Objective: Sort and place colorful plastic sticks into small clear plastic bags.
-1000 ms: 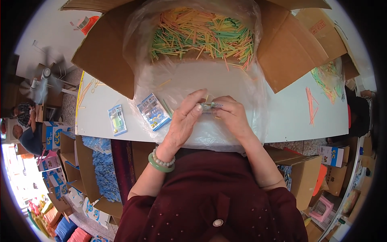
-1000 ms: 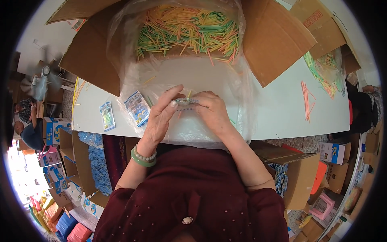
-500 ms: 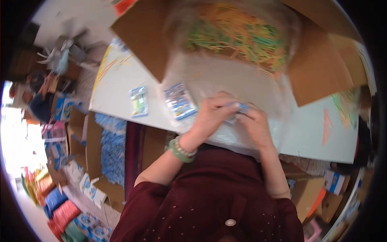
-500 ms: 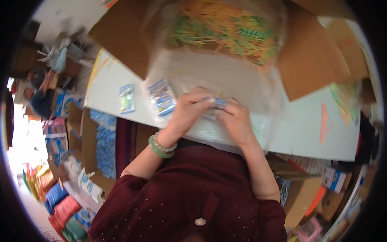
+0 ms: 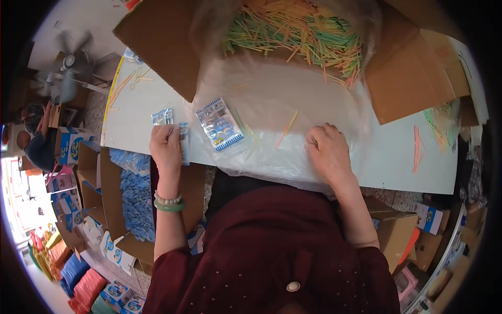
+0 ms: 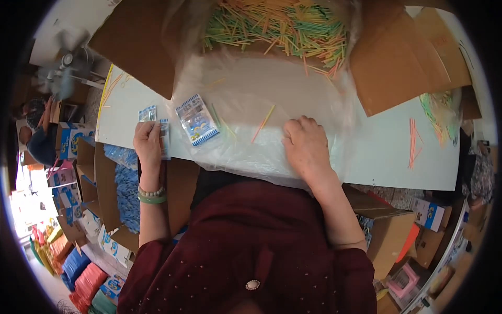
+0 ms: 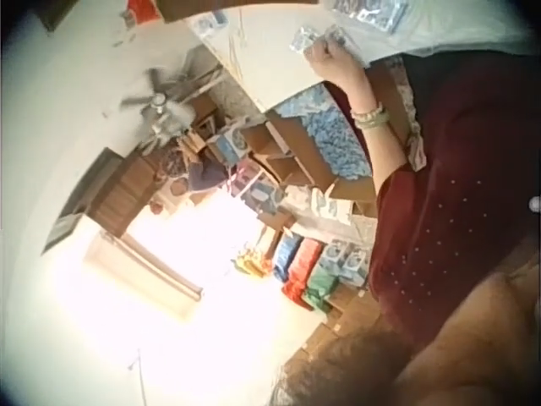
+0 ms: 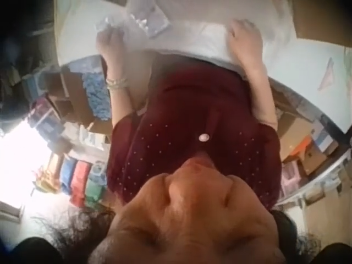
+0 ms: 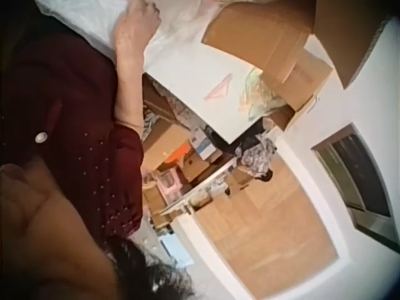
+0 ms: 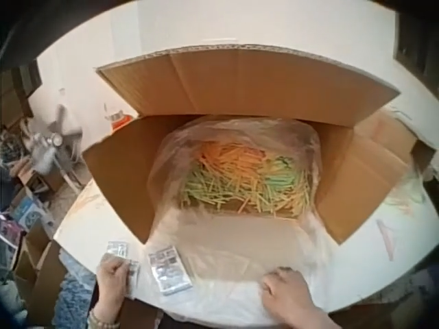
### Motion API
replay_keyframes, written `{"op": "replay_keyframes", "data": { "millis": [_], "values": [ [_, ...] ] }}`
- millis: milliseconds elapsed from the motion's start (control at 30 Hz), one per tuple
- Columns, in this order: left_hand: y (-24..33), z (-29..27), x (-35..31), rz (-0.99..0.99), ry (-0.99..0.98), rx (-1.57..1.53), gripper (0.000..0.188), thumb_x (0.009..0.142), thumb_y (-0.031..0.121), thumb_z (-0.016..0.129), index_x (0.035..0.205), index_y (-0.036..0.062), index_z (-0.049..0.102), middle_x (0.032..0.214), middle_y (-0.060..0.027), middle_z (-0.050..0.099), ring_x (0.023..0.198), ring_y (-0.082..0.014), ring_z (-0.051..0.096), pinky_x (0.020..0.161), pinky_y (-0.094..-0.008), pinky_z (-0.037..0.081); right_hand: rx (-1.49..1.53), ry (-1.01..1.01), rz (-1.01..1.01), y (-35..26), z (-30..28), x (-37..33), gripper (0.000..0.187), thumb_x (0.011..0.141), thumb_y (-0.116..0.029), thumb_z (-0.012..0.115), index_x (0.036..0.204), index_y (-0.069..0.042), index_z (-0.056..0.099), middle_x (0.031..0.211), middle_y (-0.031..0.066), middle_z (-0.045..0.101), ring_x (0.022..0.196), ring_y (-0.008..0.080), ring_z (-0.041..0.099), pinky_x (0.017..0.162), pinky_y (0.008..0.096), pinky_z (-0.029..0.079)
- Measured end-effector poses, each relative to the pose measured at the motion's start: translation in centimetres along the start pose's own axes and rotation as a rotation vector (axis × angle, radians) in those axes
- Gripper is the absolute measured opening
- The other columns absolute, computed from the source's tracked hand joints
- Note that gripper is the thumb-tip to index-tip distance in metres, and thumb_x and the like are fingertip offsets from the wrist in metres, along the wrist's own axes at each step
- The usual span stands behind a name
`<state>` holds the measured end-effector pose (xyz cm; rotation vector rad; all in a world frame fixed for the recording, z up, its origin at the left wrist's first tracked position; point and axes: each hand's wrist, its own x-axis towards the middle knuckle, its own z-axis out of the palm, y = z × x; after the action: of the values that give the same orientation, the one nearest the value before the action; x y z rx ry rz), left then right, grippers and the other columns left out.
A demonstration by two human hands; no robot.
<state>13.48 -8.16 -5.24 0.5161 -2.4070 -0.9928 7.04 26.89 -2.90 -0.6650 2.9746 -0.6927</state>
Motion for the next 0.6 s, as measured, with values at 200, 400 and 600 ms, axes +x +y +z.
{"op": "replay_keyframes", "data": {
  "millis": [200, 400, 600],
  "values": [
    [-3.5, -0.9, 3.9, 0.245, 0.0, 0.318, 0.008, 0.083, 0.006, 0.062, 0.084, -0.0018, 0.064, 0.078, -0.0114, 0.057, 0.072, -0.0218, 0.056, 0.066, -0.03, 0.044, -0.15, 0.054, 0.044, 0.7, -0.4, -0.5, 0.01, 0.076, -0.007, 0.06, 0.084, -0.005, 0.055, 0.08, 0.0106, 0.057, 0.08, 0.0315, 0.056, 0.074, 0.0406, 0.044],
    [-2.8, -1.7, 4.7, -0.209, -0.096, -0.182, 0.014, 0.086, 0.009, 0.062, 0.091, -0.0032, 0.065, 0.082, -0.0087, 0.06, 0.07, -0.0185, 0.052, 0.067, -0.0303, 0.045, -0.252, -0.031, -0.293, 1.0, -1.4, 0.6, 0.008, 0.075, -0.002, 0.055, 0.082, -0.005, 0.055, 0.077, 0.0122, 0.057, 0.079, 0.0301, 0.057, 0.074, 0.0396, 0.045],
    [1.0, 0.7, 2.9, 0.321, 0.235, 0.461, 0.025, 0.082, 0.006, 0.062, 0.107, 0.0024, 0.063, 0.106, -0.0164, 0.059, 0.096, -0.0319, 0.057, 0.081, -0.0407, 0.045, -0.022, -0.007, -0.502, -0.8, 0.0, 3.2, 0.016, 0.075, -0.004, 0.057, 0.09, -0.009, 0.06, 0.085, 0.006, 0.056, 0.086, 0.0256, 0.054, 0.079, 0.036, 0.045]
  ]
}}
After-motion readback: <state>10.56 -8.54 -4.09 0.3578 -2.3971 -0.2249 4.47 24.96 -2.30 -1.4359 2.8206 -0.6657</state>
